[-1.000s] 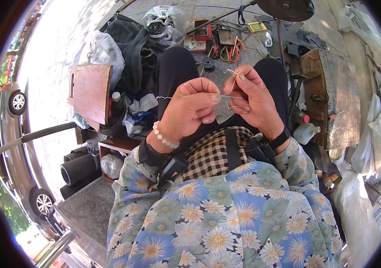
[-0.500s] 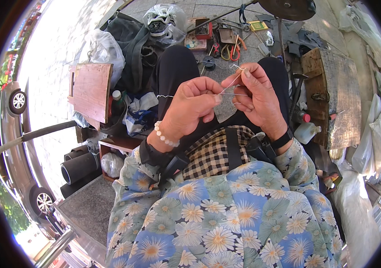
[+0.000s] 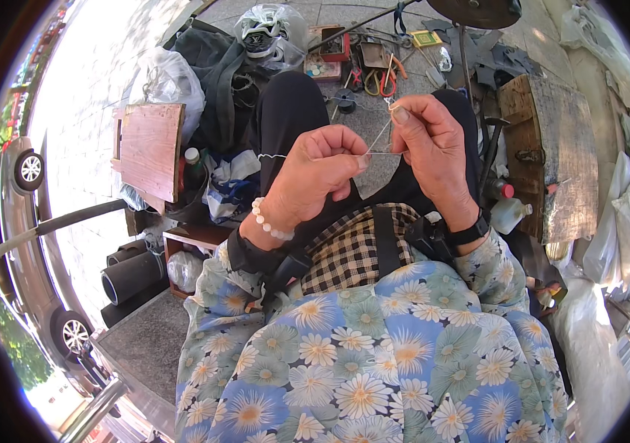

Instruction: Threading a needle and preparing a sandal for repair at an outdoor workstation.

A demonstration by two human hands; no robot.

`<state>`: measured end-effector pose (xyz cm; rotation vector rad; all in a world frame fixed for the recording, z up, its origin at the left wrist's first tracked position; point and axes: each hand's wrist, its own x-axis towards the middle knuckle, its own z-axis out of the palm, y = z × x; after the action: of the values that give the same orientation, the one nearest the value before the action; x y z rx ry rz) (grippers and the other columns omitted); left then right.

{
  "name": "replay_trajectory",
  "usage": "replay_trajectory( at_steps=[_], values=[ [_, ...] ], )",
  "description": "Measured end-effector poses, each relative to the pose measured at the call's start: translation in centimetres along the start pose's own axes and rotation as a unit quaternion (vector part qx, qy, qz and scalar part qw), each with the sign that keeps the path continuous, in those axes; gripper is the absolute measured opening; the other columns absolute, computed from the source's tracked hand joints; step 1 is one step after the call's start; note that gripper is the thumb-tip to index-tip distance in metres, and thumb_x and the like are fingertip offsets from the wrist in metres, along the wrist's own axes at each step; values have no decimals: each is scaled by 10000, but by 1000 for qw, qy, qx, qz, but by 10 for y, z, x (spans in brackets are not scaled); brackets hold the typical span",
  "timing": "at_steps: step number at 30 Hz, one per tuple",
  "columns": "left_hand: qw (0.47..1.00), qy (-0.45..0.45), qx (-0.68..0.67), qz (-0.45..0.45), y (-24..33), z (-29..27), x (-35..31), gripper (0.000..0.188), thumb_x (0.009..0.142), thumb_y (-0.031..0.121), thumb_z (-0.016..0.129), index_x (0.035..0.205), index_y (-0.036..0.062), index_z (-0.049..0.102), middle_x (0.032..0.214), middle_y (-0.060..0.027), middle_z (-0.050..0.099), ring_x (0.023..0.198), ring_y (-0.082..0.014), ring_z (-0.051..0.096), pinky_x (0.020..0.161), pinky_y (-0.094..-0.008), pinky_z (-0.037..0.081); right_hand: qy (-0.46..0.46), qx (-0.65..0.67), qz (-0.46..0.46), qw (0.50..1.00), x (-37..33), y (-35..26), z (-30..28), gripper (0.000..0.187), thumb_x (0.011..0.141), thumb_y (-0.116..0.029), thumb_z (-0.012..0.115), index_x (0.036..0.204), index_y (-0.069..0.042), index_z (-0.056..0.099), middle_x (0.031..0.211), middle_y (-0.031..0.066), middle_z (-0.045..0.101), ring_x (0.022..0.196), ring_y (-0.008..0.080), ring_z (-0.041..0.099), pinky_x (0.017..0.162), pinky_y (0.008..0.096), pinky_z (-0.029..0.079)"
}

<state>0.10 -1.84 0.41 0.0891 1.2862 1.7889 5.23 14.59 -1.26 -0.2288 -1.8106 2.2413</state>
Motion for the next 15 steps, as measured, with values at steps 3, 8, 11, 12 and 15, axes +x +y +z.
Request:
replay_trajectory(
  at_steps=[3,8,11,12,15],
  values=[
    [1000,6,13,4,1,1,0,71,776,17,580,841,9,554,578,46,448,438,-18,344,415,-200,330,-2,-7,-23,1000,0,0,1,70,875,-85,553,902,-21,562,592,-41,472,510,22,423,461,167,328],
    [1000,-2,-12,1,-2,-1,1,67,769,10,587,828,10,554,573,39,451,430,-23,340,416,-203,316,-8,-20,-21,1000,0,0,1,85,881,-104,553,913,-27,566,606,-42,477,502,15,414,444,162,317],
    [999,-6,-36,-10,-2,-2,0,63,767,9,588,820,12,554,563,36,448,424,-30,340,417,-206,311,-14,-16,-23,1000,0,0,1,97,887,-118,549,929,-33,569,616,-42,483,497,11,410,430,158,304],
    [999,-6,-36,-10,-2,-2,0,63,767,9,588,820,12,554,563,36,448,424,-30,340,417,-206,311,-15,-16,-25,999,0,0,2,98,888,-120,548,930,-34,569,610,-41,483,493,12,410,428,157,301],
    [999,-11,-41,-9,-2,-2,0,55,764,7,583,809,15,552,553,34,442,423,-35,341,422,-210,313,-9,-17,-1,1000,-1,-4,3,76,876,-97,559,893,-23,565,581,-44,469,495,12,413,442,164,325]
  ],
)
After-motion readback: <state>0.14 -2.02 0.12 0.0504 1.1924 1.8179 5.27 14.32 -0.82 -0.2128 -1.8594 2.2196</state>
